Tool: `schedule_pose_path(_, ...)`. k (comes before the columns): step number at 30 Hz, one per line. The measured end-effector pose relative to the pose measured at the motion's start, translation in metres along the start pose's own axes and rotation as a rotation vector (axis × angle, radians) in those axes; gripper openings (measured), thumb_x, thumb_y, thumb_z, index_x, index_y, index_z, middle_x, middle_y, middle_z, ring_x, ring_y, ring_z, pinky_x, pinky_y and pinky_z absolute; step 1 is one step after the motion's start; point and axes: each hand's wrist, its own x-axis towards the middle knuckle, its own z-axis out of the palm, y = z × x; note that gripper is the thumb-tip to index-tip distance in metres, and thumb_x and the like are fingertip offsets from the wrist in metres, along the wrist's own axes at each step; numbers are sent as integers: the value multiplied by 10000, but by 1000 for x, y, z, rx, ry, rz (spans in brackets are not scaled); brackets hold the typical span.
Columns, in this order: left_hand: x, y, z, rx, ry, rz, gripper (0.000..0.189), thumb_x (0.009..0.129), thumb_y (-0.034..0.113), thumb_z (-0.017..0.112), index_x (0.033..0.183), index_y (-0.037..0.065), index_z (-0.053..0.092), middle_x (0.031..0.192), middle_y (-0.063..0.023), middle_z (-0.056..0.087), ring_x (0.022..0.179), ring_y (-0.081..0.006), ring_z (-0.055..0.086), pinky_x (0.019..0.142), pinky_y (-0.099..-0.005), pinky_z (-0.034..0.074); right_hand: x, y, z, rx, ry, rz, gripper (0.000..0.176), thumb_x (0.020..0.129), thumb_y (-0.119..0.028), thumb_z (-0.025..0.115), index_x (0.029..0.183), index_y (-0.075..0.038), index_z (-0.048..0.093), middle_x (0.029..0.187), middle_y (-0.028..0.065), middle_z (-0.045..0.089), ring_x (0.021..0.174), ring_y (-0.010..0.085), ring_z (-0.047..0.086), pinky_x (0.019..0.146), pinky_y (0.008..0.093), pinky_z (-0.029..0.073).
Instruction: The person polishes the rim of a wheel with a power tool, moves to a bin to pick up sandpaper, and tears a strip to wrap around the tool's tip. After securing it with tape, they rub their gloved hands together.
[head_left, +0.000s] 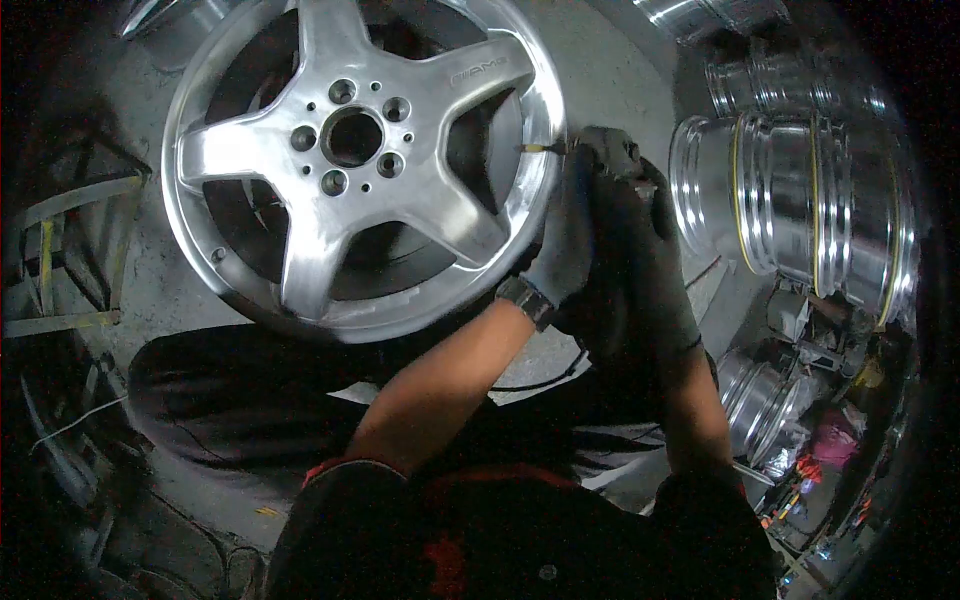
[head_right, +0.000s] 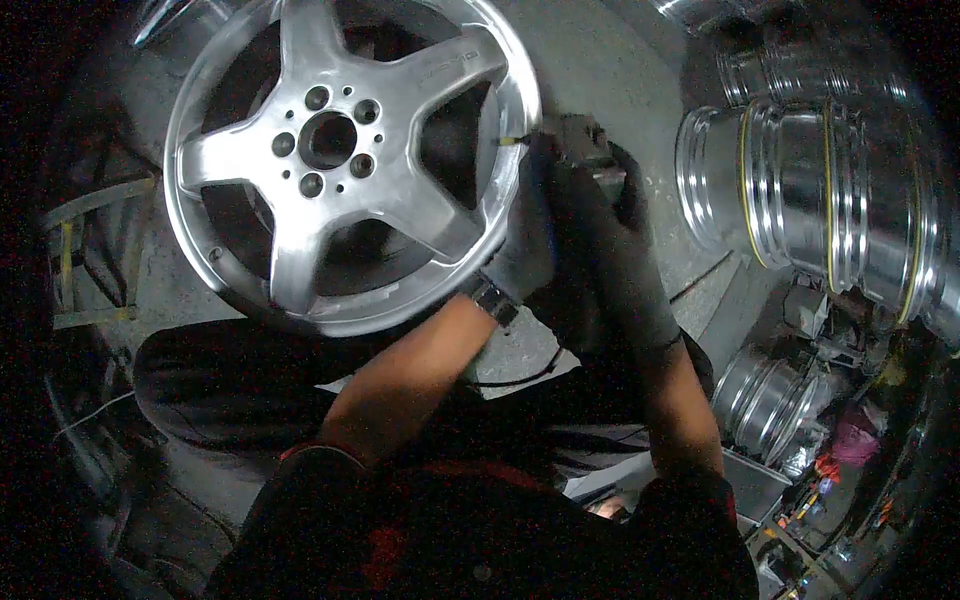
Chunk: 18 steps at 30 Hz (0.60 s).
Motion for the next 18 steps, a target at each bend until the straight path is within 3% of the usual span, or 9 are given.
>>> schedule_pose_path(3, 6, 7, 6, -124, 66, -115, 469, 1115, 428, 396, 1370, 71, 563, 1320, -73, 607, 1192, -174, 570, 1077, -328, 438, 4, -1, 4, -22, 42, -21, 527, 1008, -166, 666, 1464, -59, 425, 1332, 128, 592, 1204, 203, 593, 1023, 357, 501)
schedule_pose_path(7, 0, -15, -13, -53, 94, -49, 467, 1112, 431, 402, 1385, 84, 556, 1310, -65, 613, 1181, -178, 579, 1067, -328, 448, 8, 23, -30, -156, -10, -74, 519, 1009, -153, 662, 1461, -59, 426, 1312, 126, 601, 1173, 196, 604, 998, 344, 515)
schedule_pose_path(9, -15, -4, -6, -144, 81, -135, 479, 1112, 436, 402, 1404, 84, 544, 1313, -58, 611, 1180, -175, 579, 1065, -323, 448, 4, 26, -31, -222, -16, -78, 519, 1010, -139, 656, 1462, -49, 417, 1299, 125, 604, 1154, 198, 610, 980, 344, 522)
schedule_pose_path(13, 0, -1, -11, -64, 35, -59, 478, 1110, 437, 401, 1395, 85, 550, 1293, -58, 621, 1173, -175, 582, 1066, -323, 449, 7, 19, -16, -150, 30, -80, 521, 1011, -135, 650, 1463, -31, 411, 1290, 133, 604, 1144, 198, 610, 974, 342, 522)
schedule_pose_path(15, 10, 5, -9, -55, 44, -143, 475, 1107, 436, 407, 1378, 79, 565, 1276, -63, 631, 1173, -175, 583, 1052, -327, 464, 21, 18, -25, -112, -66, -140, 517, 1010, -119, 645, 1463, -28, 413, 1293, 137, 603, 1148, 199, 607, 978, 341, 518)
schedule_pose_path(18, 4, 2, -4, -85, 78, -88, 491, 1100, 458, 416, 1361, 76, 581, 1248, -65, 647, 1147, -174, 597, 1028, -326, 475, 18, 17, -24, -205, -23, -118, 523, 1008, -118, 647, 1464, -25, 410, 1294, 141, 599, 1154, 198, 602, 987, 344, 512)
